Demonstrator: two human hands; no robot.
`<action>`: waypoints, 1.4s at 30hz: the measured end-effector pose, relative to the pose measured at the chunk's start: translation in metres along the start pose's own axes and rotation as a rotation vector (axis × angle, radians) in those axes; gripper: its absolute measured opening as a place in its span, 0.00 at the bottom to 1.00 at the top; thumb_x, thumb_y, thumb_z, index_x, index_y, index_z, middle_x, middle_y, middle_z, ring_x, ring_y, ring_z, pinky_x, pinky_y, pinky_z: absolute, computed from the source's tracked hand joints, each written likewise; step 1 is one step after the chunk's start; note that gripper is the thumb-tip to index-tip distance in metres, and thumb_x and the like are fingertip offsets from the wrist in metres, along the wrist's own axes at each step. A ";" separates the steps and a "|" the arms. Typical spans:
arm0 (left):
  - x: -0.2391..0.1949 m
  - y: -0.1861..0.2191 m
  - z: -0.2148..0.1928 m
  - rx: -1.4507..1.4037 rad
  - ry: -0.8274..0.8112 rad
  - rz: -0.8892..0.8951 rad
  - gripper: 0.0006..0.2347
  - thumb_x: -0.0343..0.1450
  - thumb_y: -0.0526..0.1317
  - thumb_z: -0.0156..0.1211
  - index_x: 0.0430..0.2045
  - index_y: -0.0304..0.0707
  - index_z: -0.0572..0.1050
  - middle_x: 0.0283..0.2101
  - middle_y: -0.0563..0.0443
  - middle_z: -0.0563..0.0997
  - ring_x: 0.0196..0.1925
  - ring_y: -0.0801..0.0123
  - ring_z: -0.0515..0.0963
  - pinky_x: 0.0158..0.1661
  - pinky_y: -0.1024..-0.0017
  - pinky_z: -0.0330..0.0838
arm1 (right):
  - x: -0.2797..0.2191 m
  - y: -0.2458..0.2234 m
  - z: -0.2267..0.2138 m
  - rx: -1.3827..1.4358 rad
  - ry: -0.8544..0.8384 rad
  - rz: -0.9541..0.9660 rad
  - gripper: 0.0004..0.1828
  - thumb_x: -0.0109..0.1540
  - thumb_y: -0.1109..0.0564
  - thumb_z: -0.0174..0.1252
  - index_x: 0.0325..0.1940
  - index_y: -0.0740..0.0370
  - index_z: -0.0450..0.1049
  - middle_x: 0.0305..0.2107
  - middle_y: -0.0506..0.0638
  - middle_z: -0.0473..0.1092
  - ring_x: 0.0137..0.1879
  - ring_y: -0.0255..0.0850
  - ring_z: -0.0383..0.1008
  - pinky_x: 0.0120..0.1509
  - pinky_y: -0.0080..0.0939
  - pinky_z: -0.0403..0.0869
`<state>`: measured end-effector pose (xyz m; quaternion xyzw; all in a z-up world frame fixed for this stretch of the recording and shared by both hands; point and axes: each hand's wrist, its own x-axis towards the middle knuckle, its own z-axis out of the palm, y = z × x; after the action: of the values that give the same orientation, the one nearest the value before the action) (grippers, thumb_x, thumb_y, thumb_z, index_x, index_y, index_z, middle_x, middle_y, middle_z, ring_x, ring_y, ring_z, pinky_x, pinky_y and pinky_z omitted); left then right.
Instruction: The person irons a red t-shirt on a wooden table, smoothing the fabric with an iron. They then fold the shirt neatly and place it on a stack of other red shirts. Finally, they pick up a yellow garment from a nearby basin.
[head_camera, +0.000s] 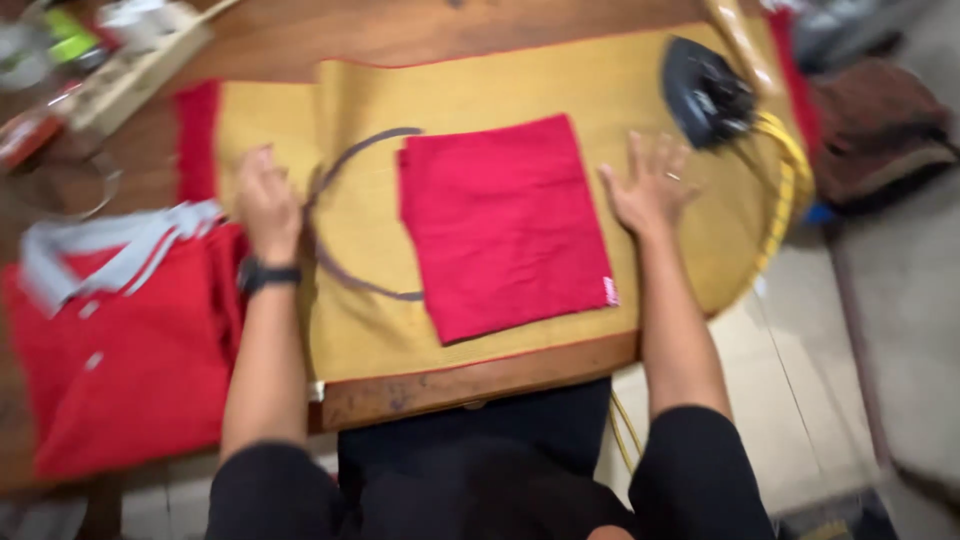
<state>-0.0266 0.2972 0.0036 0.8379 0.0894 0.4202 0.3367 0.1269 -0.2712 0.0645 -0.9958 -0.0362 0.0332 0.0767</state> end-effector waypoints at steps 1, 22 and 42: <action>-0.005 -0.032 0.007 0.036 0.033 -0.012 0.18 0.89 0.43 0.43 0.57 0.29 0.81 0.47 0.29 0.82 0.52 0.38 0.84 0.56 0.50 0.74 | 0.003 -0.001 0.005 0.006 -0.004 -0.050 0.43 0.75 0.22 0.41 0.91 0.38 0.51 0.85 0.65 0.44 0.88 0.69 0.35 0.72 1.02 0.50; -0.006 -0.021 -0.023 0.864 -0.313 -0.019 0.30 0.87 0.53 0.50 0.78 0.22 0.72 0.78 0.10 0.63 0.82 0.22 0.50 0.73 0.29 0.32 | 0.007 -0.006 0.002 0.050 -0.088 0.101 0.51 0.68 0.18 0.36 0.90 0.37 0.44 0.86 0.59 0.32 0.89 0.63 0.24 0.76 0.99 0.39; -0.062 0.227 0.105 0.360 -0.549 0.394 0.32 0.78 0.61 0.60 0.74 0.41 0.72 0.79 0.32 0.67 0.83 0.36 0.60 0.78 0.37 0.50 | 0.168 0.096 -0.041 -0.194 0.616 -0.134 0.37 0.73 0.39 0.69 0.77 0.62 0.66 0.64 0.66 0.70 0.68 0.69 0.64 0.64 0.67 0.71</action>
<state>-0.0159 0.0473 0.0642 0.9661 -0.0942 0.2144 0.1082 0.3039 -0.3588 0.0798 -0.9571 -0.0795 -0.2785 -0.0090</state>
